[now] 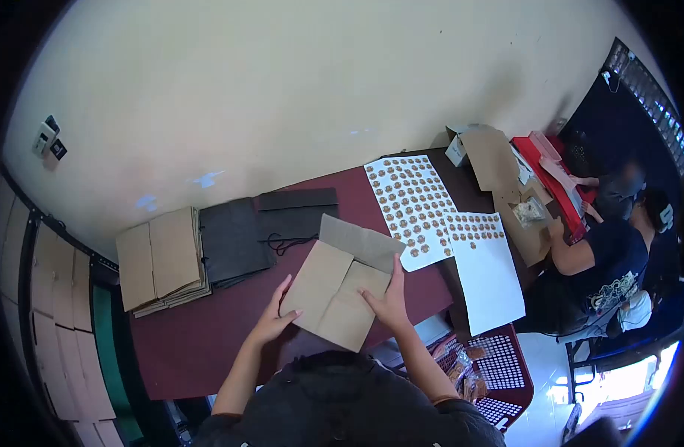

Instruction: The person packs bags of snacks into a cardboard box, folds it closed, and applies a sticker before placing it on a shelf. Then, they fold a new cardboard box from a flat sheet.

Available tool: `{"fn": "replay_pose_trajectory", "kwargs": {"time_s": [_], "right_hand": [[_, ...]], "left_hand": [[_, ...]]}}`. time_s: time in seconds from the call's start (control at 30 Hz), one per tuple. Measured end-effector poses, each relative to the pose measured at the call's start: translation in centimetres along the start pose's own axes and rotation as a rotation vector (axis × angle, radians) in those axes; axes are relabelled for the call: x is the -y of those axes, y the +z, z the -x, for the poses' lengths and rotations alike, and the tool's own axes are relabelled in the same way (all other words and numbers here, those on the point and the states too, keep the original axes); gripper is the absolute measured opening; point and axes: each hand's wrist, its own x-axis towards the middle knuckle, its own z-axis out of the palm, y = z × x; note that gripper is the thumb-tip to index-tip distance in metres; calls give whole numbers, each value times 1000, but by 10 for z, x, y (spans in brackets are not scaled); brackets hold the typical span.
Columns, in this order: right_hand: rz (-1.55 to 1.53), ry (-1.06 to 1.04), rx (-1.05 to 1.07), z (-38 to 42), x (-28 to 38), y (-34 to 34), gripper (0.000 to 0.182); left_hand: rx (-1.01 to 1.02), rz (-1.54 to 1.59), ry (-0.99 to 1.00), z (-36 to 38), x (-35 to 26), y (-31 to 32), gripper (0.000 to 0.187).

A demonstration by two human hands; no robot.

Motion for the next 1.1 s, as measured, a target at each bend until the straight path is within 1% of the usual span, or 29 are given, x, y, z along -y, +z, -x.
{"fn": "replay_pose_trajectory", "kwargs": {"time_s": [0.03,0.07,0.1,0.13,0.2,0.23,0.27,0.33,0.37,0.4,0.43,0.47,0.5,0.53,0.6,0.63,0.67,0.7,0.73,0.77,0.8,0.83,0.87,0.93,0.97,1.0,1.03,1.07,1.1], "right_hand": [[-149,71,-101,4,-10,8,102],[-298,143,-202,2,-1,8,104],[-395,324,-233,5,9,1,102],[-393,323,-228,1,10,-3,102],[-316,430,-298,-2,6,-13,95],[-296,304,-417,-4,-13,-2,66],[-295,304,-412,0,-31,2,66],[76,178,-488,-3,-36,-1,37],[87,201,-518,-3,-31,-3,25],[87,197,-520,-3,-23,-5,25],[-48,233,-538,-1,-16,-5,25],[-183,270,-554,2,-14,-5,25],[-243,254,-534,4,-15,-3,26],[-241,255,-534,12,-14,-3,26],[-329,350,-426,28,-2,2,28],[-468,256,-456,35,-1,11,27],[-469,254,-452,46,-6,20,27],[-338,175,-395,58,-12,29,26],[-208,95,-338,66,-11,34,25],[-210,92,-335,74,-11,37,25],[-253,102,-219,80,-4,37,25],[-294,113,-103,84,1,38,25],[-297,115,-102,87,-1,40,25],[-412,211,68,90,-4,45,34],[-413,211,71,91,-5,45,34],[-437,162,45,89,-5,46,39],[-460,112,20,83,3,43,45],[-462,110,24,78,10,35,45],[-351,-28,-48,64,38,14,49]], "left_hand": [[-24,43,9,-4,1,-2,79],[-29,45,10,-9,-1,-4,79],[10,17,36,-15,-3,-8,77],[48,-10,62,-20,-8,-11,76],[59,-46,30,-37,-17,-12,73],[103,-26,69,-48,-15,-10,73],[148,-6,109,-59,-12,-9,74],[157,-57,105,-78,-14,-9,74],[182,-43,125,-86,-19,-9,74],[207,-28,142,-92,-23,-10,73],[227,-29,181,-99,-24,-12,69],[230,-28,181,-103,-26,-17,69],[253,-44,164,-106,-29,-23,67],[273,-59,147,-108,-32,-28,64],[273,-50,143,-105,-38,-37,61],[257,-36,109,-102,-41,-41,61],[241,-23,75,-100,-42,-44,61],[242,-90,109,-98,-36,-47,60],[236,-89,110,-95,-29,-47,60],[196,-191,133,-91,-21,-46,58],[157,-294,154,-87,-17,-46,56],[121,-451,-6,-76,-36,-40,53],[120,-454,-10,-72,-37,-32,53],[-143,-732,120,-61,-36,-14,52],[-120,-831,168,-57,-40,-6,60],[-123,-831,166,-53,-47,5,60],[-63,-842,255,-50,-54,17,65],[-2,-851,343,-48,-58,27,70],[-5,-852,341,-49,-58,34,70]]}}
